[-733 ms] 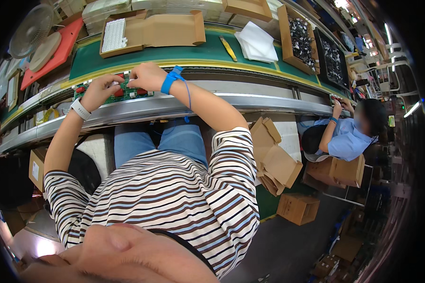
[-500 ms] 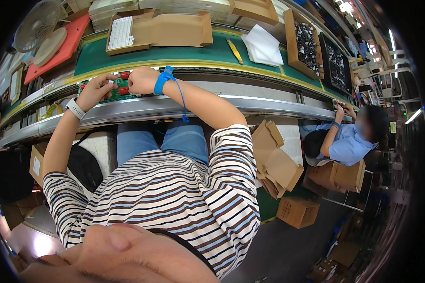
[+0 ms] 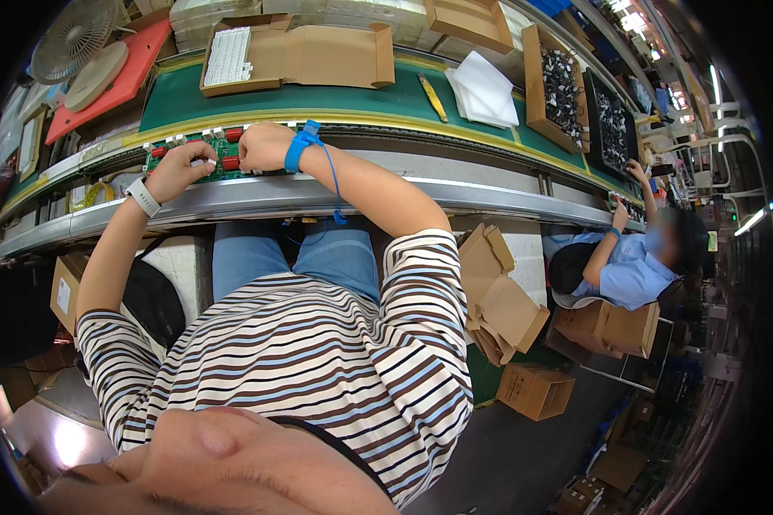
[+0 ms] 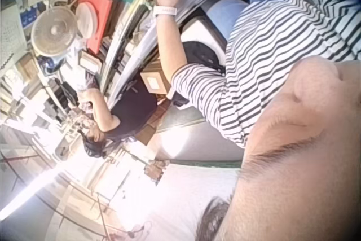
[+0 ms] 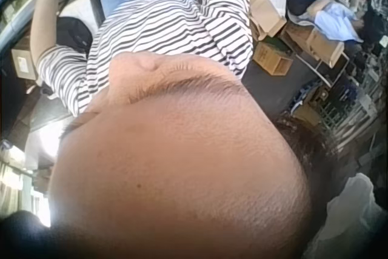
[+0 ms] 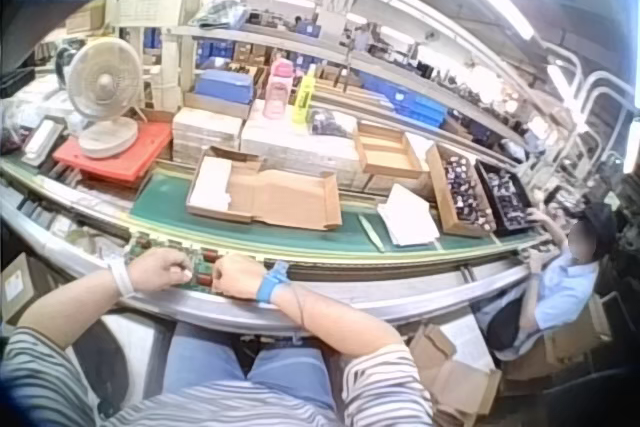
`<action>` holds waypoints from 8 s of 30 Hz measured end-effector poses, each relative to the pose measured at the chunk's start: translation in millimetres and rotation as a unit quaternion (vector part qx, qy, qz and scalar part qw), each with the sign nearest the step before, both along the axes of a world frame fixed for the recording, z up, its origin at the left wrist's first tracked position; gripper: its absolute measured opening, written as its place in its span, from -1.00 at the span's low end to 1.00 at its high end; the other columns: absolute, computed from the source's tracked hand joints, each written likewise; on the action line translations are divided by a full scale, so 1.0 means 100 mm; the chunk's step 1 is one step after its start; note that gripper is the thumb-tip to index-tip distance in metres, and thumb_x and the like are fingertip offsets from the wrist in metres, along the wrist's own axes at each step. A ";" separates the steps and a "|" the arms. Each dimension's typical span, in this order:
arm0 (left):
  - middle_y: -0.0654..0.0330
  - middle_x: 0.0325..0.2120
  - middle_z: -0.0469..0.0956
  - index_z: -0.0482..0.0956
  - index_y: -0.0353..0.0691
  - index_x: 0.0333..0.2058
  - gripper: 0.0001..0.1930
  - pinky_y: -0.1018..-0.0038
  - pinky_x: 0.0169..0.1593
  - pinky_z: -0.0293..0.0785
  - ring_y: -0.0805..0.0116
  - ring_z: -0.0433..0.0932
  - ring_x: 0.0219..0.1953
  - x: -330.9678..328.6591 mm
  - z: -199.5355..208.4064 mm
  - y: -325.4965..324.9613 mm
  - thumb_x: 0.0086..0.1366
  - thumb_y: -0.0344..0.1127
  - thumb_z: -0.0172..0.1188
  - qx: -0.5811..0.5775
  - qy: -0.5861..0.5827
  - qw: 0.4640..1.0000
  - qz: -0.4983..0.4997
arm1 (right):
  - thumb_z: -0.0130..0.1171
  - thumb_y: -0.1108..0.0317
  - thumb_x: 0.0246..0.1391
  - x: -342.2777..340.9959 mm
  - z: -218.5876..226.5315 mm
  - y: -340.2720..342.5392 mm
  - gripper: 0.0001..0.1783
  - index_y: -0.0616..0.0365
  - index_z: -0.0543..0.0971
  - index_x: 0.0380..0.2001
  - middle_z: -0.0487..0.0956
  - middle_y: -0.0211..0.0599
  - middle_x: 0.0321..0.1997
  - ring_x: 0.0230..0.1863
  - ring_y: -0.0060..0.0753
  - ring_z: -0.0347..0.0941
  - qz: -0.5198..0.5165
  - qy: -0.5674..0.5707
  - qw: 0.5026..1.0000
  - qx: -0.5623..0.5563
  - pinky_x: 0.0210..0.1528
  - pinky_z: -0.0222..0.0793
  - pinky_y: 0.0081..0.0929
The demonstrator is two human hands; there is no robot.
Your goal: Manually assemble components onto a printed circuit board on an assembly line.
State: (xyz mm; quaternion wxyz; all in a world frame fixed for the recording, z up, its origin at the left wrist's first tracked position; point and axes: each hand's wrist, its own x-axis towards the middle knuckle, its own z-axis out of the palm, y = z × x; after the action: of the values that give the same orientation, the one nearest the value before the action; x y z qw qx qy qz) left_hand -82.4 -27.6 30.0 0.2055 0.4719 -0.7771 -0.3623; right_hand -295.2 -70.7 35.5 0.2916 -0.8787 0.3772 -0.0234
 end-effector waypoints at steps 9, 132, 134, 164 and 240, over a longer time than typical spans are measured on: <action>0.06 -0.51 0.54 0.50 -0.23 -0.38 -0.83 0.36 -0.30 0.41 0.13 0.53 -0.40 -0.11 0.05 0.05 0.02 -0.33 0.18 -0.059 -0.110 0.992 0.028 | 0.24 0.18 -0.27 -0.01 0.00 0.02 -0.73 0.13 0.62 -0.49 0.58 -0.18 -0.51 -0.39 -0.19 0.51 0.002 0.003 1.000 0.003 -0.28 0.40 -0.35; -0.03 -0.55 0.53 0.28 -0.16 0.02 -0.55 0.16 -0.34 0.38 -0.05 0.51 -0.43 0.65 0.04 0.22 0.24 -0.04 -0.05 -0.051 -0.163 0.962 0.211 | 0.14 0.08 -0.14 0.12 -0.38 -1.78 -0.69 0.07 0.63 -0.43 0.59 -0.23 -0.51 -0.49 -0.30 0.50 -0.211 -0.205 0.954 0.058 -0.32 0.41 -0.39; -0.01 -0.55 0.54 0.27 -0.16 0.04 -0.54 0.19 -0.35 0.39 -0.02 0.52 -0.45 0.59 0.04 0.22 0.24 -0.04 -0.04 -0.034 -0.165 0.968 0.185 | 0.15 0.10 -0.15 0.17 -0.35 -1.75 -0.70 0.07 0.63 -0.44 0.59 -0.22 -0.50 -0.47 -0.26 0.50 -0.215 -0.197 0.955 0.053 -0.30 0.41 -0.37; -0.02 -0.52 0.55 0.31 -0.26 0.00 -0.51 0.22 -0.32 0.41 0.01 0.53 -0.41 0.51 0.11 0.24 0.21 -0.05 0.02 -0.036 -0.186 0.960 0.204 | 0.04 0.29 -0.05 0.31 -0.10 -1.19 -0.83 0.12 0.55 -0.56 0.54 -0.10 -0.52 -0.42 -0.04 0.49 -0.190 -0.189 0.889 -0.370 -0.38 0.40 -0.21; 0.07 -0.48 0.53 0.50 -0.27 -0.23 -0.81 0.45 -0.33 0.40 0.25 0.52 -0.44 0.40 0.19 0.42 0.15 -0.42 0.06 -0.154 -0.010 0.982 0.108 | 0.10 0.42 -0.06 0.40 0.11 0.41 -0.80 0.20 0.49 -0.29 0.45 -0.18 -0.38 -0.40 -0.19 0.44 -0.058 -0.341 0.938 -0.015 -0.36 0.35 -0.43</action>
State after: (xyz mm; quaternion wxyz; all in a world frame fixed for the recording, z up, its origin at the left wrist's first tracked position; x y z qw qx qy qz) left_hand -42.7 14.3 49.2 0.3061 0.5193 -0.7701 -0.2087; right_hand -255.2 -29.7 46.9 0.3878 -0.7986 0.3050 -0.3447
